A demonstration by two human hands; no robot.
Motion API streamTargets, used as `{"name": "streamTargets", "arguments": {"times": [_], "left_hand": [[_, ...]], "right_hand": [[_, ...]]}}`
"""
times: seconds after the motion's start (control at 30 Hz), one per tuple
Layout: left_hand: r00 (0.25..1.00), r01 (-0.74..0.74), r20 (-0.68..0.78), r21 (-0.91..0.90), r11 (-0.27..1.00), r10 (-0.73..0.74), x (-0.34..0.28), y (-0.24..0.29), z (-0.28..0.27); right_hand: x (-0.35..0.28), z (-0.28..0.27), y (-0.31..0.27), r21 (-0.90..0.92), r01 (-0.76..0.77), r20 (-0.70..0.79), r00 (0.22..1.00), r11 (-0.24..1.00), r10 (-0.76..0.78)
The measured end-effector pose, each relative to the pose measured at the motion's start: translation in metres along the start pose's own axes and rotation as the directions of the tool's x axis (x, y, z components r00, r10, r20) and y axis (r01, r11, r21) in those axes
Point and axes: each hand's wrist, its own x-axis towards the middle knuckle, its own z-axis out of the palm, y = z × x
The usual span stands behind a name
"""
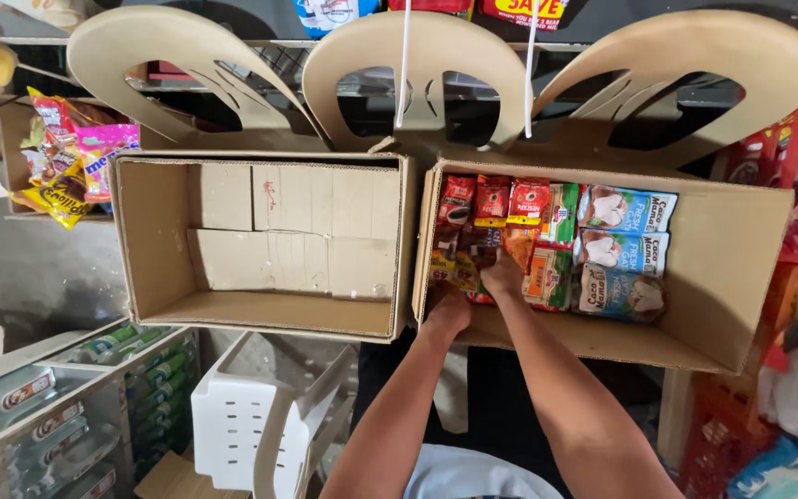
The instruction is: The recorder organizes small packets of coffee and food items into cardboard boxes and onto shelves in a grocery store.
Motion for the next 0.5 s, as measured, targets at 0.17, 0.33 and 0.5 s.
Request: {"name": "streamTargets", "arguments": {"times": [0.17, 0.33, 0.5], "left_hand": [[0.998, 0.058, -0.026, -0.161, 0.985, -0.063, 0.022, 0.001, 0.042], [0.974, 0.178, -0.045, -0.453, 0.874, -0.222, -0.006, -0.002, 0.003], [0.964, 0.266, 0.166, -0.667, 0.696, -0.209, -0.014, -0.012, -0.024]], "right_hand": [[-0.025, -0.031, -0.041, 0.088, -0.075, -0.03, 0.997, 0.993, 0.078], [-0.019, -0.033, -0.044, 0.059, -0.084, -0.012, 0.996, 0.995, 0.085], [-0.026, -0.047, -0.055, 0.09, -0.08, 0.017, 0.997, 0.993, 0.079]]}}
